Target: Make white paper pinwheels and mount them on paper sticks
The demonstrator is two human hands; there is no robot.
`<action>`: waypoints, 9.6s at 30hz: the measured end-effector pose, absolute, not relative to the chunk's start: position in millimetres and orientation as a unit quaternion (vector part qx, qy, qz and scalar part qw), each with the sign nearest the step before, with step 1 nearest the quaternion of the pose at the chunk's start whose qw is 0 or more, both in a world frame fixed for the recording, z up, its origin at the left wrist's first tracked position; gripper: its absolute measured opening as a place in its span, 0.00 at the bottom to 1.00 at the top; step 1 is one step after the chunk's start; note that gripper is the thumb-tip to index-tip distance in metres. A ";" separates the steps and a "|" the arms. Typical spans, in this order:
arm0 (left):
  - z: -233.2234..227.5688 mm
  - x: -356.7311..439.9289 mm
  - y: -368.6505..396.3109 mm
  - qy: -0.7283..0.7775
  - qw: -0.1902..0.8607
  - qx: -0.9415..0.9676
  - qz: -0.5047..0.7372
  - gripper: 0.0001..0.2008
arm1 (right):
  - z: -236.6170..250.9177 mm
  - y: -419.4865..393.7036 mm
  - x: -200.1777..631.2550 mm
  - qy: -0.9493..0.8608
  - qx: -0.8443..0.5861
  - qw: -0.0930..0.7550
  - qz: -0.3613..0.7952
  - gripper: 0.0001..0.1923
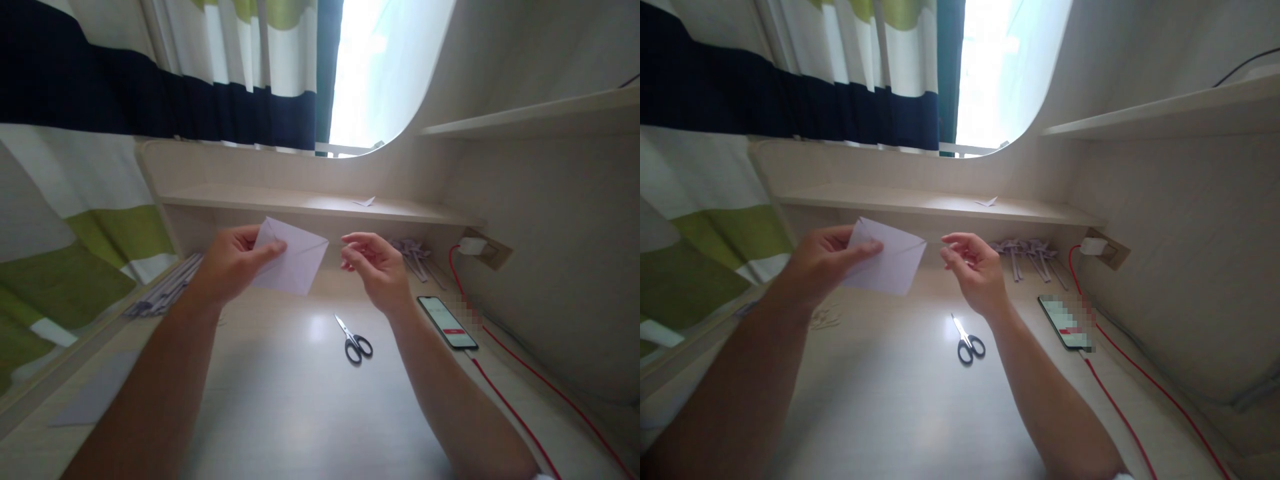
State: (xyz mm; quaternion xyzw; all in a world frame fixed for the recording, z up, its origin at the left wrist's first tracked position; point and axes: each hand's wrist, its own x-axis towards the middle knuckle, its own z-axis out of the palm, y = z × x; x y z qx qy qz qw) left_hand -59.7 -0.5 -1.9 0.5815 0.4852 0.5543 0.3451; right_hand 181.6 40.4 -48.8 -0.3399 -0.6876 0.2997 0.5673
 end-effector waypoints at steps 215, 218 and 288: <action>1.5 -21.2 -33.9 0.367 0.387 0.679 0.504 0.05 | -8.3 -26.9 185.4 -0.690 -0.276 0.533 0.405 0.01; 2.1 -22.2 -34.1 0.370 0.369 0.696 0.493 0.04 | -7.6 -27.1 185.4 -0.684 -0.277 0.535 0.411 0.01; 8.1 -42.5 -21.1 0.512 0.232 0.627 0.540 0.10 | -17.0 9.3 185.1 -0.534 -0.180 0.575 0.594 0.06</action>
